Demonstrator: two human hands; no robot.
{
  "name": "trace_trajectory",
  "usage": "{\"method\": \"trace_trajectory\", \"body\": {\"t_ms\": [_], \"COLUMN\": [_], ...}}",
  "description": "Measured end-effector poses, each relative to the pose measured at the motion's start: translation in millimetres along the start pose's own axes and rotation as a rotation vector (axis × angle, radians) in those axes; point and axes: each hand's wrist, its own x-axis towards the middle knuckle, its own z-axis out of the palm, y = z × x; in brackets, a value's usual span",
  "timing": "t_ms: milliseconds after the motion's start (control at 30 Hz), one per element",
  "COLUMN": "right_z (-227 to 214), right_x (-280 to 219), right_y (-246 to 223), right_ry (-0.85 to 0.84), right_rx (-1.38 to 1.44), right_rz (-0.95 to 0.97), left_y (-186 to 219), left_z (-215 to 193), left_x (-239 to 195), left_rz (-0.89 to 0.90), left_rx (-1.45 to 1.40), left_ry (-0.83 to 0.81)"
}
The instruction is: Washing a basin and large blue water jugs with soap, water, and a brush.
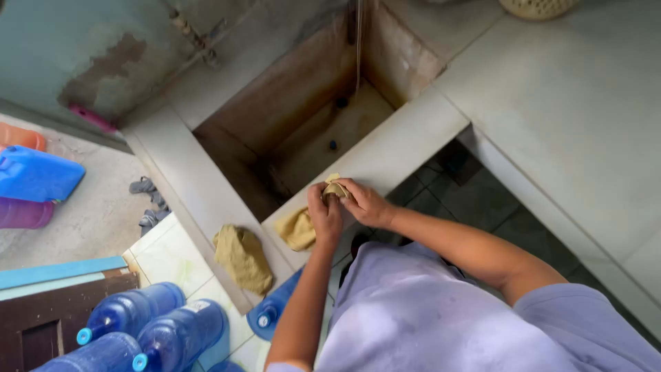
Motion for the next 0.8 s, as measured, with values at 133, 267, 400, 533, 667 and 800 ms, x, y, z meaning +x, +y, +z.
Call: {"method": "trace_trajectory", "body": {"t_ms": [133, 267, 400, 533, 667, 800], "right_z": [-79, -178, -289, -364, -412, -465], "right_x": [45, 74, 71, 56, 55, 75], "right_y": [-18, 49, 129, 208, 261, 243], "right_ry": [0.083, 0.421, 0.603, 0.673, 0.856, 0.990], "right_rx": [0.590, 0.737, 0.488, -0.038, -0.262, 0.457], "right_rz": [0.176, 0.119, 0.158, 0.221, 0.330, 0.281], "left_y": [68, 153, 177, 166, 196, 220], "left_z": [61, 148, 239, 345, 420, 496], "left_x": [48, 97, 145, 185, 227, 276], "left_rz": [-0.212, -0.215, -0.010, 0.090, 0.002, 0.043], "left_rx": [-0.755, -1.172, -0.596, -0.247, -0.312, -0.489], "left_ry": [0.022, -0.192, -0.389, -0.460, -0.596, -0.623]}}
